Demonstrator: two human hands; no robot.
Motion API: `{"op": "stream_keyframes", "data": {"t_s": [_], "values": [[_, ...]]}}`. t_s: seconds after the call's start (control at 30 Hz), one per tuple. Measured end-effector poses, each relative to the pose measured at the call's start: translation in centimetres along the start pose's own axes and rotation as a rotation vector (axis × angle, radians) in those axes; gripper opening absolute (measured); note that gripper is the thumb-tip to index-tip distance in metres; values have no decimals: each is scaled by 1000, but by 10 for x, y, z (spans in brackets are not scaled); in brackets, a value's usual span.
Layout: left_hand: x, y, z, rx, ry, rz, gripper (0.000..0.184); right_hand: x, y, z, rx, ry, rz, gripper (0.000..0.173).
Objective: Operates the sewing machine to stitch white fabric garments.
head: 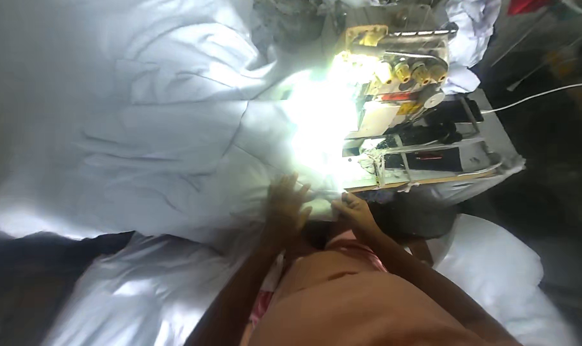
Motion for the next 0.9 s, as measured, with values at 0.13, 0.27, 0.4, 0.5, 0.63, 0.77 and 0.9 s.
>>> {"op": "stream_keyframes", "data": {"t_s": [0.13, 0.27, 0.4, 0.5, 0.63, 0.77, 0.9], "values": [[13, 33, -12, -191, -15, 93, 51, 1, 2, 0, -9, -33, 6, 8], [12, 20, -12, -194, 87, 124, 41, 1, -1, -2, 28, -41, 19, 9], [14, 20, -12, -222, 112, 98, 42, 2, 0, -1, 21, -24, -24, 14], [9, 23, -8, -277, 73, 156, 46, 6, 6, -2, -7, 4, -28, 13], [6, 31, -7, -323, 62, 209, 36, 6, 4, -2, 16, -2, -13, 14], [20, 27, -11, -297, 170, 172, 32, 5, -3, 0, 20, -2, 5, 16], [22, 15, -6, -178, 222, 94, 36, 2, -2, 1, 9, -10, -24, 15]]}}
Point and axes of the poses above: each hand's wrist, its own x-axis away from the middle knuckle, its own y-axis out of the palm, z = x × y, the point moved 10 cm from there along -x, towards the middle knuckle, and after that the axes turned 2 degrees about -z, right-handed, at the moved point
